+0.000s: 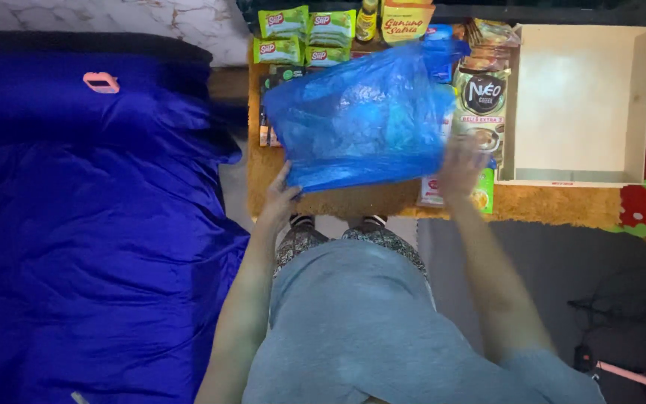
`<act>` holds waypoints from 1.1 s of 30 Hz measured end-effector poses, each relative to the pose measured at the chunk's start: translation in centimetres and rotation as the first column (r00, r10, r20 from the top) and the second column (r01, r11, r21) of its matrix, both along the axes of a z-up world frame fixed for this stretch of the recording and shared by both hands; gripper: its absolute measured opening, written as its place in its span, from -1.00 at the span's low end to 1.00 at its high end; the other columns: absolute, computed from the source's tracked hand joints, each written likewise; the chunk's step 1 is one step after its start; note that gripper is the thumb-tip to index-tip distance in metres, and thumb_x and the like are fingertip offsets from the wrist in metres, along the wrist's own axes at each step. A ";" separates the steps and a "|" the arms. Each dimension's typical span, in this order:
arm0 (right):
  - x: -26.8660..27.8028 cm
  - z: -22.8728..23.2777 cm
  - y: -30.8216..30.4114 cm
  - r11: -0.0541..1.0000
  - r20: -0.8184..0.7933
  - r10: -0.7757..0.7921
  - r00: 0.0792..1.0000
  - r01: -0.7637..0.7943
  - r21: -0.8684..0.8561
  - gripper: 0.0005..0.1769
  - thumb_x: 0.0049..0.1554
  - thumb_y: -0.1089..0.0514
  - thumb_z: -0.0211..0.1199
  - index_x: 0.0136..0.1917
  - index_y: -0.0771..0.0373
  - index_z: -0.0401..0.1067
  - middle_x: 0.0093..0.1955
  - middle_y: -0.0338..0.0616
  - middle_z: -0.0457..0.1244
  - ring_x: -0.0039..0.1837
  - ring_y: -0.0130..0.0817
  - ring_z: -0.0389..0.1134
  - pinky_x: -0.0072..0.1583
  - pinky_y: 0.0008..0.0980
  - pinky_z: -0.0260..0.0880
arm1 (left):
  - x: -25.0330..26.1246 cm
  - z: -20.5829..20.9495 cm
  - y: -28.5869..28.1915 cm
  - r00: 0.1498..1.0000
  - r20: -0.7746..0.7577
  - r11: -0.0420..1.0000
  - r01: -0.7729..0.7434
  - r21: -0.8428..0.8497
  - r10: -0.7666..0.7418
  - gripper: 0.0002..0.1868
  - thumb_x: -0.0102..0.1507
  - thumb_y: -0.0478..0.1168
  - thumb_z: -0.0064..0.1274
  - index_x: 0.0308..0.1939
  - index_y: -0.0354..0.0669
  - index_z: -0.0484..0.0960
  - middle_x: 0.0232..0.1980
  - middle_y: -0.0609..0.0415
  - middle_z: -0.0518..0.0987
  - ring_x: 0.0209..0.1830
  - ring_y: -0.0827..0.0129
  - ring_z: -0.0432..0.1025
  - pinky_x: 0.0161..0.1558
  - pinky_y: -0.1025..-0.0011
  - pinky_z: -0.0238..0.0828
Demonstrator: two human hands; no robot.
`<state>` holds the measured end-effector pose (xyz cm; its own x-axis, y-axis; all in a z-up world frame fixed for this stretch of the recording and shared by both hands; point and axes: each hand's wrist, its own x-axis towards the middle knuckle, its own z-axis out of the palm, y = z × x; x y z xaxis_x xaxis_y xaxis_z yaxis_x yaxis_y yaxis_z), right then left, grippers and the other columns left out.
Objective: Folding a blue plastic shopping bag on a table.
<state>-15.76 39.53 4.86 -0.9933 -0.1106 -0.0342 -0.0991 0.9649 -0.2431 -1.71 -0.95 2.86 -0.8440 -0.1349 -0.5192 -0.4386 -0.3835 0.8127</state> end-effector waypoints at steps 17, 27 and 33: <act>3.0 -4.9 -5.3 0.856 -0.174 0.513 0.841 -0.515 0.036 -0.47 0.26 0.31 -0.01 0.49 0.34 0.22 0.47 0.19 0.20 0.46 0.06 0.25 0.45 -0.07 0.23 | -0.3 0.5 -0.7 0.993 -0.098 0.986 -0.076 -0.147 0.062 -0.11 0.20 -0.56 0.03 0.61 -0.06 0.20 0.17 0.01 0.49 -0.21 0.42 0.43 -0.21 0.47 0.44; -5.5 8.6 -21.1 0.542 -0.068 0.677 0.733 -0.558 -0.629 -0.52 0.43 -0.03 0.01 0.48 0.26 0.31 0.60 0.16 0.14 0.68 0.10 0.06 0.62 -0.05 0.04 | -1.4 9.5 -0.1 0.848 -0.360 0.744 0.059 -0.665 -0.389 -0.12 0.09 -0.58 -0.10 0.54 -0.12 0.27 0.54 -0.25 0.32 0.60 0.05 0.18 0.49 0.27 0.11; -12.6 13.0 -31.4 0.538 -0.380 0.638 0.670 -0.741 -0.402 -0.56 0.39 -0.02 0.05 0.38 0.30 0.36 0.40 0.23 0.25 0.49 0.21 0.18 0.45 0.03 0.15 | 0.6 16.7 0.8 0.787 -0.239 0.568 0.165 -0.806 -0.568 -0.13 0.11 -0.55 -0.04 0.53 -0.06 0.29 0.52 -0.21 0.27 0.55 -0.08 0.15 0.48 0.14 0.09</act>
